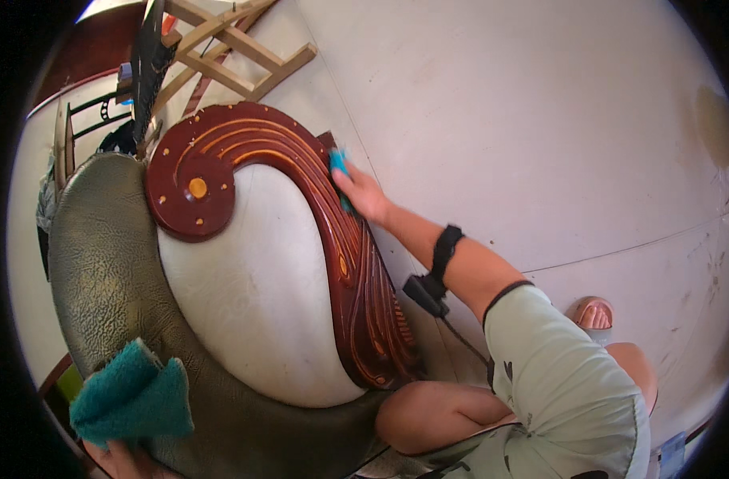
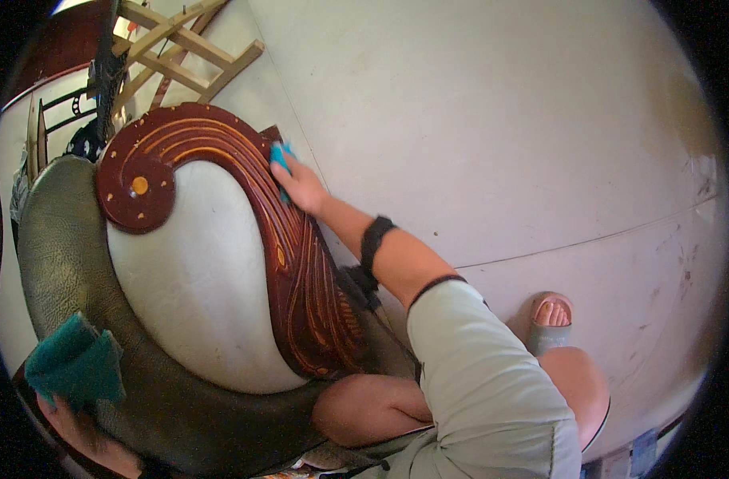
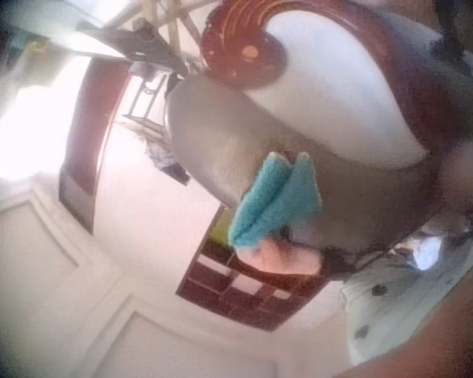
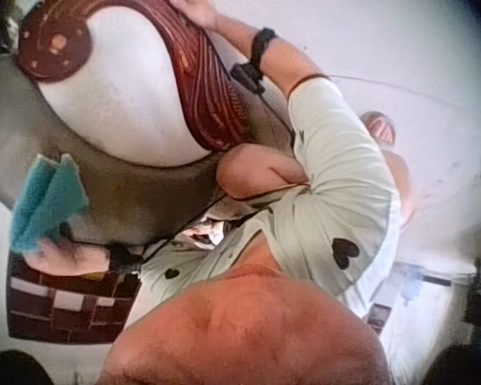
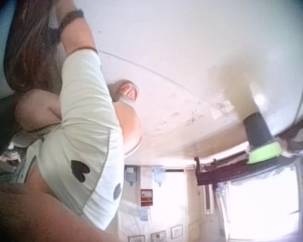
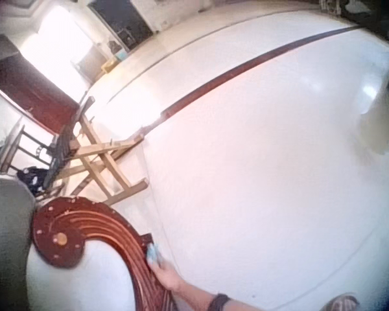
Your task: The person wipes the wooden frame of a sofa with a cloth and holds another cloth in their other hand.
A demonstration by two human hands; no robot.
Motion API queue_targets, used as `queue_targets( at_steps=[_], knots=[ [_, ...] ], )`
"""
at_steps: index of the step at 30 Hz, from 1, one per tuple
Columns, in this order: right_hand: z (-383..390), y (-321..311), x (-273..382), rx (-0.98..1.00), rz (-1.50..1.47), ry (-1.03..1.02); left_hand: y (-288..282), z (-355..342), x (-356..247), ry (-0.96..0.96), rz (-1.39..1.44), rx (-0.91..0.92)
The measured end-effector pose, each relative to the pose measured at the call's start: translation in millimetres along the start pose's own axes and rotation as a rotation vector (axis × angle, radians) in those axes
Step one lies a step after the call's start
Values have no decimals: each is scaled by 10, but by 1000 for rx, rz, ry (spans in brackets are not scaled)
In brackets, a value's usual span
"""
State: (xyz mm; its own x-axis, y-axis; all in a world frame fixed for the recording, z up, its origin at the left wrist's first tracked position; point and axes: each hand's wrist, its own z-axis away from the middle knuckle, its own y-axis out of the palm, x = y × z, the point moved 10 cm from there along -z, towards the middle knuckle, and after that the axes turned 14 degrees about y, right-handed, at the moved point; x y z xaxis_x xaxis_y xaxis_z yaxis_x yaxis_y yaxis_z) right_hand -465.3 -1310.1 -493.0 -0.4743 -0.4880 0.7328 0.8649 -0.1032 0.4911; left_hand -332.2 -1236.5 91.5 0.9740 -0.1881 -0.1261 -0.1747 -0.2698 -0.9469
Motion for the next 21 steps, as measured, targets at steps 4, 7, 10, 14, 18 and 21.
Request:
queue_targets(
  at_steps=[4, 7, 10, 14, 18, 21],
  knots=[
    [804, 125, -695, 49, -41, 116, 209, -47, -130, 96, 127, 101],
    [1471, 233, -1081, 77, -175, 65, 243, -22, -66, 126, 157, 105],
    [1886, 282, -1290, 184, -69, 155, 382, 27, -214, 134, 122, 204],
    [1952, 390, -1352, 170, -65, 85, 198, -26, -212, 169, 63, 90],
    [1451, 187, -1048, 0, -76, 16, 146, 16, 33, 78, 130, -13],
    [1023, 106, -842, -25, -33, -38, -35, -38, 69, 73, -9, -53]
  ],
)
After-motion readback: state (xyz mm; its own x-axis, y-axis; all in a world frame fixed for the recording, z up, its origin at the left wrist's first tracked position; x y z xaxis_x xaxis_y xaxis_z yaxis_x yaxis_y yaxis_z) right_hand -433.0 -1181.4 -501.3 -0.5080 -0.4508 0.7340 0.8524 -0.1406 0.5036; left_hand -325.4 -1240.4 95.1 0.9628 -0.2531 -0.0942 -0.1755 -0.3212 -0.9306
